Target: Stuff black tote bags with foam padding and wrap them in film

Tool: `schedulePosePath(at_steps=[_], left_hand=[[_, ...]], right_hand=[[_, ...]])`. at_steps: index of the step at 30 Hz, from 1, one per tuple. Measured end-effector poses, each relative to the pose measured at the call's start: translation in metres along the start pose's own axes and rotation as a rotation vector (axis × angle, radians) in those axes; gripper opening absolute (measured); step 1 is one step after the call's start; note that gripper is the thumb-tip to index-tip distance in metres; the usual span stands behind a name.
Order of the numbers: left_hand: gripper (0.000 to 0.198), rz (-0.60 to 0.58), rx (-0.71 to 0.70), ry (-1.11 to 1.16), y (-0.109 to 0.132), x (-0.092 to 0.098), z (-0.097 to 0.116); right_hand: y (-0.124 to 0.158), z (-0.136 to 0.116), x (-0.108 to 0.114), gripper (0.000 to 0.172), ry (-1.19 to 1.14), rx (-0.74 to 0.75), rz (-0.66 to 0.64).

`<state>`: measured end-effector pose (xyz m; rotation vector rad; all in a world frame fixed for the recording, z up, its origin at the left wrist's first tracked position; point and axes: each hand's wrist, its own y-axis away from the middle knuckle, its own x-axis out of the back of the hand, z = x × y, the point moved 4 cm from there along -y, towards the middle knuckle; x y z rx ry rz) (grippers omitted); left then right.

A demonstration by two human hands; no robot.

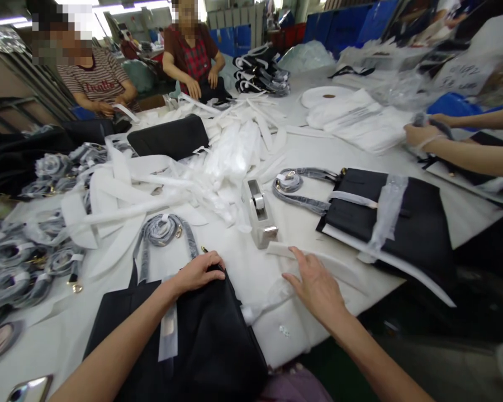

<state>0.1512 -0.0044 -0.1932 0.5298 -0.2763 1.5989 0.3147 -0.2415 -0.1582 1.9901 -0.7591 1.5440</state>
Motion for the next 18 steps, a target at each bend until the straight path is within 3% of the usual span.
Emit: schedulePosePath(at_steps=[3, 7, 9, 14, 16, 18], left_hand=[[0.02, -0.033, -0.006, -0.029, 0.008, 0.006, 0.01], [0.015, -0.06, 0.015, -0.073, 0.019, 0.012, 0.018], [0.011, -0.042, 0.035, -0.045, 0.024, 0.014, 0.017], [0.012, 0.017, 0.062, 0.03, 0.033, 0.015, 0.006], [0.014, -0.009, 0.065, -0.018, 0.034, 0.014, 0.006], [0.019, -0.06, 0.048, -0.147, 0.033, 0.012, 0.01]], right_hand=[[-0.001, 0.011, 0.003, 0.027, -0.118, 0.011, 0.076], [-0.013, 0.031, 0.014, 0.026, -0.093, -0.016, 0.228], [-0.017, 0.045, 0.015, 0.037, -0.086, -0.043, 0.148], [0.001, 0.054, -0.002, 0.024, -0.288, 0.149, -0.35], [0.014, 0.057, -0.01, 0.019, -0.265, 0.111, -0.379], [0.026, 0.062, -0.017, 0.037, -0.249, 0.018, -0.343]])
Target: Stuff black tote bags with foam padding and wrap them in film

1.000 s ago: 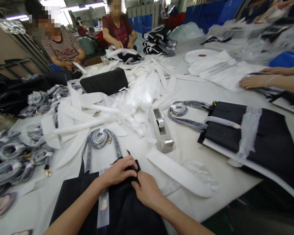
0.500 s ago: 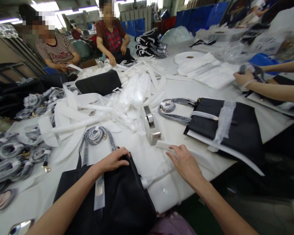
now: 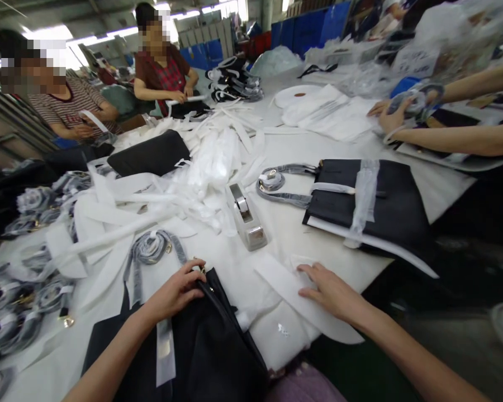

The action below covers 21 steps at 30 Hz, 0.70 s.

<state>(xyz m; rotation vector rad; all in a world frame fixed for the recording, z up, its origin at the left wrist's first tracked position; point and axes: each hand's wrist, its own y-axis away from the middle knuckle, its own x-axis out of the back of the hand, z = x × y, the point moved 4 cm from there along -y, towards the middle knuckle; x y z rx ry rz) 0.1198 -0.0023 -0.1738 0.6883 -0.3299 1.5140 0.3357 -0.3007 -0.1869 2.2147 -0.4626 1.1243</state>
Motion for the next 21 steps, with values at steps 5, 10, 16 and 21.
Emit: schedulePosePath(at_steps=[5, 10, 16, 21], left_hand=[[0.025, -0.174, -0.087, -0.205, -0.005, -0.005, 0.018], [0.015, -0.154, -0.098, -0.159, -0.008, -0.008, 0.022], [0.022, -0.165, -0.13, -0.25, -0.003, -0.008, 0.02], [0.02, -0.101, -0.145, -0.288, 0.004, -0.006, 0.018]], right_hand=[[0.019, 0.002, -0.016, 0.025, -0.03, -0.091, 0.079], [0.034, 0.001, -0.027, 0.03, -0.055, -0.088, 0.138], [0.055, -0.002, -0.038, 0.025, -0.14, -0.168, 0.076], [0.05, -0.06, -0.033, 0.035, -0.947, -0.06, 0.022]])
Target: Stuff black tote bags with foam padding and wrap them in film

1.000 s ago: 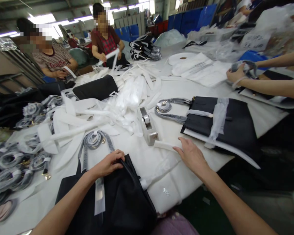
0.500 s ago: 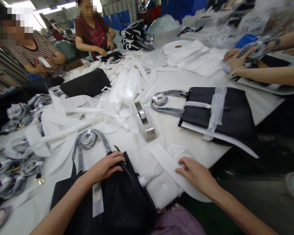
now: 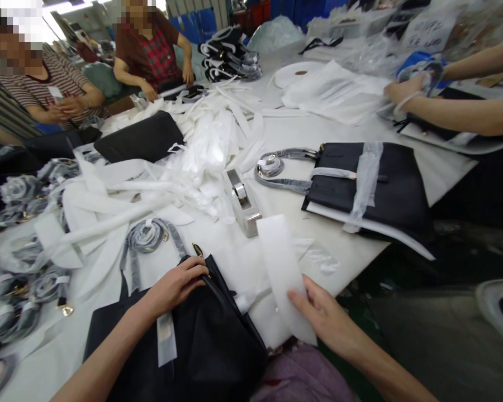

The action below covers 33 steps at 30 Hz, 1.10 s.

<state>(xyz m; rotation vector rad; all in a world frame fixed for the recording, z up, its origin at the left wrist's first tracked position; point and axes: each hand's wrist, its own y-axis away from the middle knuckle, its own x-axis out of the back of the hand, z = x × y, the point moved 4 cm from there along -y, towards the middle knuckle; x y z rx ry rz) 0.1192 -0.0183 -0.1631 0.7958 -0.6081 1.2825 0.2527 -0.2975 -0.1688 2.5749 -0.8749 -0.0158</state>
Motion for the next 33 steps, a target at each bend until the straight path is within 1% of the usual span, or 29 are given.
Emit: schedulePosePath(at_steps=[2, 5, 6, 7, 8, 10, 12, 14, 16, 18, 20, 22, 24, 26, 28, 30, 31, 33], left_hand=[[0.02, 0.017, 0.013, -0.02, 0.003, 0.0, 0.001], [0.02, 0.054, 0.027, -0.043, 0.007, 0.0, 0.003], [0.02, 0.068, 0.027, -0.045, 0.008, 0.0, 0.004], [0.02, 0.081, 0.027, -0.047, 0.009, -0.001, 0.005], [0.02, 0.091, 0.028, -0.048, 0.009, -0.001, 0.006], [0.019, 0.106, 0.035, -0.048, 0.009, -0.003, 0.007], [0.019, 0.123, 0.044, -0.046, 0.009, -0.004, 0.007], [0.019, 0.143, 0.048, -0.044, 0.009, -0.005, 0.007], [0.018, 0.162, 0.043, -0.043, 0.01, -0.005, 0.007], [0.019, 0.18, 0.035, -0.044, 0.01, -0.004, 0.007], [0.019, 0.199, 0.034, -0.045, 0.011, -0.004, 0.007], [0.019, 0.224, 0.038, -0.054, 0.011, -0.003, 0.008], [0.02, 0.245, 0.045, -0.071, 0.011, -0.004, 0.01], [0.02, 0.248, 0.051, -0.084, 0.011, -0.008, 0.012], [0.019, 0.247, 0.058, -0.085, 0.009, -0.013, 0.014], [0.018, 0.25, 0.061, -0.081, 0.008, -0.021, 0.015], [0.018, 0.257, 0.063, -0.08, 0.008, -0.024, 0.015], [0.018, 0.272, 0.075, -0.09, 0.008, -0.03, 0.015]], right_hand=[[-0.01, -0.014, -0.029, 0.038, -0.221, 0.077, -0.059], [-0.027, -0.017, -0.068, 0.036, -0.38, 0.094, -0.073], [-0.031, -0.015, -0.077, 0.033, -0.374, 0.083, -0.059], [-0.034, -0.013, -0.084, 0.03, -0.319, 0.072, -0.034], [-0.035, -0.011, -0.088, 0.027, -0.215, 0.066, -0.003], [-0.03, -0.011, -0.087, 0.023, 0.096, 0.09, 0.058], [-0.02, -0.015, -0.081, 0.022, 0.433, 0.138, 0.06], [-0.007, -0.018, -0.074, 0.02, 0.671, 0.139, -0.047], [0.001, -0.02, -0.068, 0.02, 0.8, 0.072, -0.192], [0.004, -0.023, -0.064, 0.021, 0.833, 0.026, -0.291], [-0.002, -0.027, -0.065, 0.022, 0.801, 0.033, -0.303], [-0.011, -0.028, -0.07, 0.024, 0.726, 0.046, -0.276], [-0.018, -0.027, -0.076, 0.022, 0.675, 0.053, -0.263], [-0.019, -0.025, -0.081, 0.018, 0.655, 0.058, -0.295], [-0.014, -0.023, -0.084, 0.018, 0.653, 0.028, -0.373], [-0.008, -0.022, -0.086, 0.019, 0.691, -0.011, -0.442], [-0.006, -0.021, -0.088, 0.019, 0.737, -0.02, -0.451], [-0.004, -0.02, -0.092, 0.018, 0.859, -0.006, -0.413]])
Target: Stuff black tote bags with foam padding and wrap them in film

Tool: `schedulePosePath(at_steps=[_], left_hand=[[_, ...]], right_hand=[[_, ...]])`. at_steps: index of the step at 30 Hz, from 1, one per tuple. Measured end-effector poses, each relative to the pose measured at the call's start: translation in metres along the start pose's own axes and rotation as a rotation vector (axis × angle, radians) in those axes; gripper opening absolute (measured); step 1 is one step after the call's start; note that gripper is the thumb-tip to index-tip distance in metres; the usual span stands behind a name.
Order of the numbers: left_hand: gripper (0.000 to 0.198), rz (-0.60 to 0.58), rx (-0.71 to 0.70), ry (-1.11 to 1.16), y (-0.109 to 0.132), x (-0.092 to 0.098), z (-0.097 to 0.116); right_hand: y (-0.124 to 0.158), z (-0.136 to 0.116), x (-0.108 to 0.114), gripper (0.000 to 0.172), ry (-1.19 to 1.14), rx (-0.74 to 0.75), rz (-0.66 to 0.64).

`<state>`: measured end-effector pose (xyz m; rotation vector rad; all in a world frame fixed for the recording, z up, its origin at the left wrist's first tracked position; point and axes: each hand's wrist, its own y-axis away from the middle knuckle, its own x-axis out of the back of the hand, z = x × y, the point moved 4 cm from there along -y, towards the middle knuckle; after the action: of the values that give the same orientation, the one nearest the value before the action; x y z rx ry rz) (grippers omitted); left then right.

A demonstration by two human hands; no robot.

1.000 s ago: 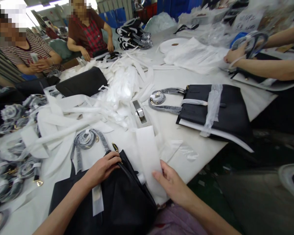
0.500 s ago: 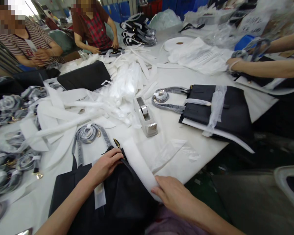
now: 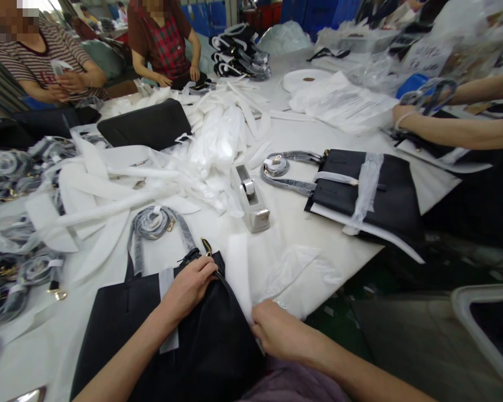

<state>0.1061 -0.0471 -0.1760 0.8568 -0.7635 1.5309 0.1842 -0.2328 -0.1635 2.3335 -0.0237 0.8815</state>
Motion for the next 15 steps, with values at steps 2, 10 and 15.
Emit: schedulePosePath(at_steps=[2, 10, 15], left_hand=[[0.02, 0.0, 0.007, -0.044, 0.001, -0.002, 0.001], [0.073, -0.227, -0.142, -0.341, -0.004, 0.004, 0.019], [0.069, -0.221, -0.096, -0.299, -0.004, 0.001, 0.021]], right_hand=[[-0.005, -0.003, -0.005, 0.017, 0.101, -0.017, 0.053], [-0.003, -0.011, 0.003, 0.015, 0.266, 0.09, 0.049], [-0.003, -0.002, 0.044, 0.026, -0.008, 0.115, 0.114]])
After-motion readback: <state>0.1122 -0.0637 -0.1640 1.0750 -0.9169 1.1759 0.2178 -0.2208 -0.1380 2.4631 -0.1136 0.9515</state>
